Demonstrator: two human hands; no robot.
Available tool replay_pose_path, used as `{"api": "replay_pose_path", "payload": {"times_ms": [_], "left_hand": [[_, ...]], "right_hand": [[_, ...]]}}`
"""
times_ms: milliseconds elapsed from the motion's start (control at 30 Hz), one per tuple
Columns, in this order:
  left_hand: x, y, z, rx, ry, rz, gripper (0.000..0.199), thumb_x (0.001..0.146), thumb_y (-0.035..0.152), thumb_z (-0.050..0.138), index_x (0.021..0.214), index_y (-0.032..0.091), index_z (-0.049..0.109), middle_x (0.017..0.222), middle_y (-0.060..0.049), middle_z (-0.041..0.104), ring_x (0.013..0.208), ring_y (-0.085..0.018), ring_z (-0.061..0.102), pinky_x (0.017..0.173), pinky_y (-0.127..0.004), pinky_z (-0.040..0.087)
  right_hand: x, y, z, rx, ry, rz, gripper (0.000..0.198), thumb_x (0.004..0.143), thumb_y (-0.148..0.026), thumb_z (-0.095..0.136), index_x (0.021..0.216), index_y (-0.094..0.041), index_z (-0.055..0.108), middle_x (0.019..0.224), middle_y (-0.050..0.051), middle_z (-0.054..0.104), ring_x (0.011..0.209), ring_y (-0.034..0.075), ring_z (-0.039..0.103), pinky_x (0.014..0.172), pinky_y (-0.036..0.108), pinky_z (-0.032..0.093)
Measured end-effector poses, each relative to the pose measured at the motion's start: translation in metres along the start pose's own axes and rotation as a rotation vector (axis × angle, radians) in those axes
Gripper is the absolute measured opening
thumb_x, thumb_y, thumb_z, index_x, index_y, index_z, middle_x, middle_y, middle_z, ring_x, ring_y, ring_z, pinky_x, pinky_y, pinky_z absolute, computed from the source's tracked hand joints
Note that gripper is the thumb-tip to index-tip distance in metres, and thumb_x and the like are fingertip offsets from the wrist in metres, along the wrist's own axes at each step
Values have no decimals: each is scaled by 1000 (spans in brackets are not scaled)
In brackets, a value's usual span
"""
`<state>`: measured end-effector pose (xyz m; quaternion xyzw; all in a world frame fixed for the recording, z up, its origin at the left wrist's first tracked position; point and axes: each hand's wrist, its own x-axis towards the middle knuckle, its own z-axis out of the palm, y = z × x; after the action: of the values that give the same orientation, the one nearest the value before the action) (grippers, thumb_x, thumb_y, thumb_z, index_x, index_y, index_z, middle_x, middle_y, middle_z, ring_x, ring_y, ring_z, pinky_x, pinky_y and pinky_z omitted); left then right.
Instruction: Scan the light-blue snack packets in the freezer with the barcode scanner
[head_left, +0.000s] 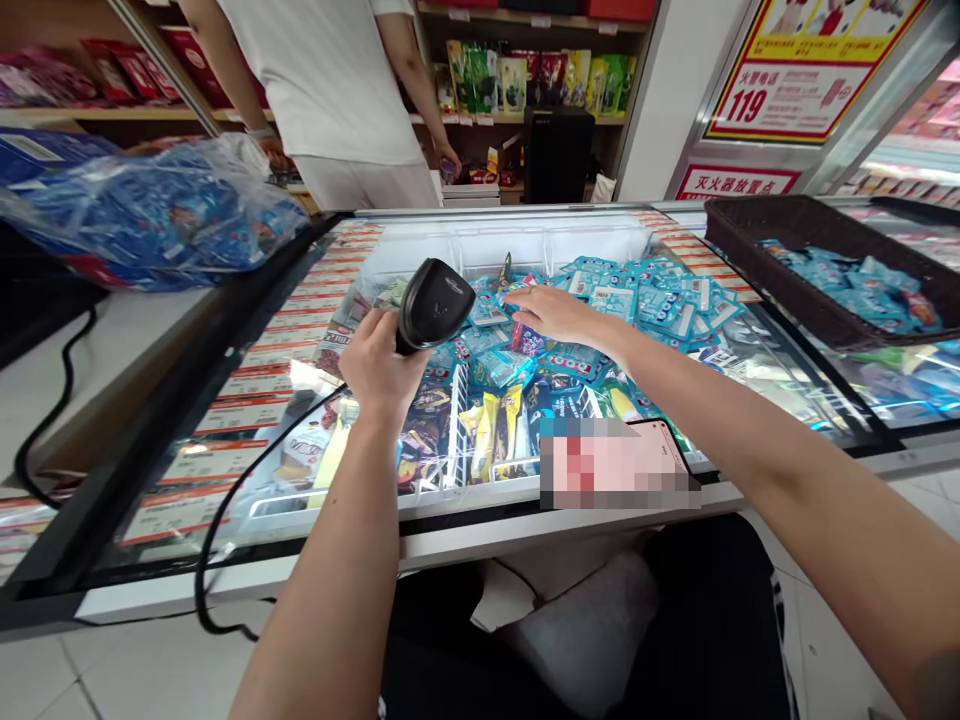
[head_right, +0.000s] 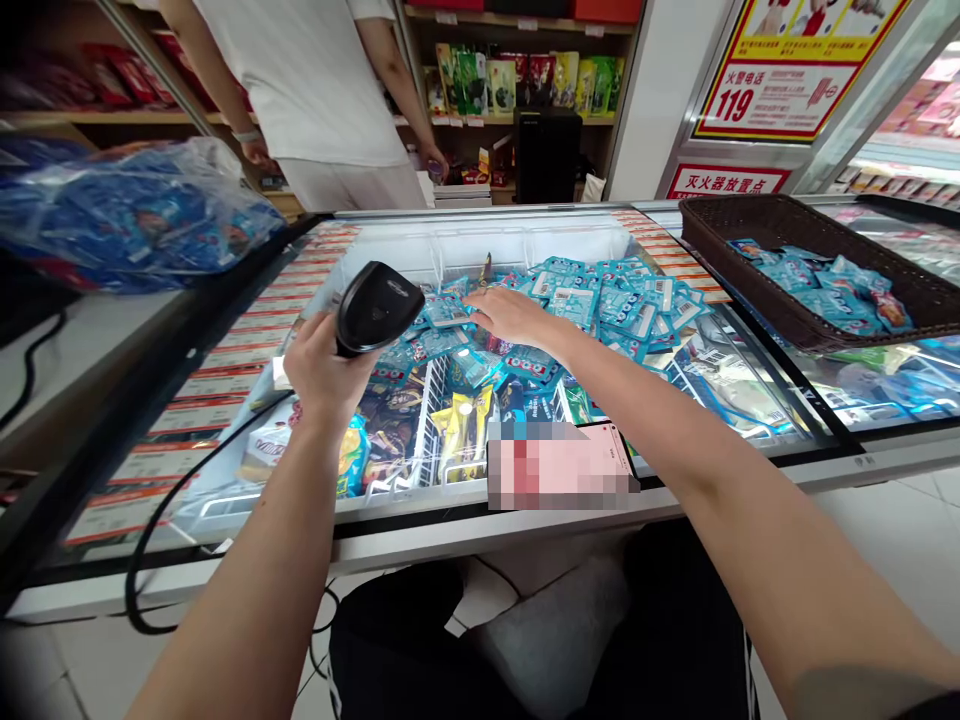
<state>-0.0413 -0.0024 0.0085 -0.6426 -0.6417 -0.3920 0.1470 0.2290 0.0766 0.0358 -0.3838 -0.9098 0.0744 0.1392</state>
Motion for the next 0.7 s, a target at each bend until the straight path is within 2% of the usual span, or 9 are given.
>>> {"api": "replay_pose_path", "payload": {"times_ms": [67, 133, 300, 367, 467, 600, 700], "left_hand": [[-1, -2, 1, -14, 9, 20, 25, 78, 44, 69, 88, 22, 66, 87, -5, 64, 85, -22, 62, 67, -30, 37], [-1, -2, 1, -23, 7, 25, 24, 78, 43, 69, 91, 23, 66, 88, -5, 64, 87, -23, 62, 68, -30, 38], [0, -2, 1, -4, 6, 16, 23, 78, 43, 68, 89, 23, 66, 90, -5, 65, 87, -23, 63, 68, -31, 37], [0, -2, 1, -5, 14, 23, 22, 78, 43, 68, 87, 23, 65, 89, -5, 65, 85, -23, 63, 67, -31, 36], [0, -1, 1, -16, 11, 36, 22, 78, 42, 68, 88, 23, 65, 89, -5, 65, 84, -23, 62, 67, -31, 37], [-1, 0, 1, -20, 3, 39, 21, 79, 41, 67, 90, 23, 66, 90, -5, 65, 85, -23, 62, 67, -31, 36], [-1, -1, 1, -7, 6, 44, 21, 79, 42, 67, 90, 23, 66, 90, -5, 66, 85, -23, 63, 67, -30, 36]], "right_hand": [[16, 0, 9, 39, -31, -38, 46, 103, -29, 47, 148, -19, 53, 156, 10, 48, 138, 29, 51, 115, 46, 40], [27, -1, 16, 44, -64, -72, 45, 103, -31, 48, 146, -20, 56, 155, 9, 49, 137, 28, 53, 115, 44, 40], [31, -4, 16, -41, -1, -46, 34, 104, -37, 47, 116, -18, 74, 122, 11, 71, 117, 28, 62, 104, 44, 44], [28, -5, 14, -63, 23, 9, 33, 102, -40, 52, 105, -17, 75, 114, 13, 71, 113, 29, 62, 100, 43, 45], [25, -5, 14, -57, 66, 56, 26, 97, -38, 62, 98, -15, 74, 116, 15, 69, 113, 31, 60, 97, 43, 46], [24, -1, 14, 30, 41, 29, 17, 90, -33, 70, 97, -17, 72, 111, 11, 70, 112, 30, 60, 100, 41, 45], [23, 0, 10, 73, -21, 80, 26, 90, -33, 70, 109, -16, 69, 112, 11, 69, 111, 31, 61, 95, 41, 47]]}}
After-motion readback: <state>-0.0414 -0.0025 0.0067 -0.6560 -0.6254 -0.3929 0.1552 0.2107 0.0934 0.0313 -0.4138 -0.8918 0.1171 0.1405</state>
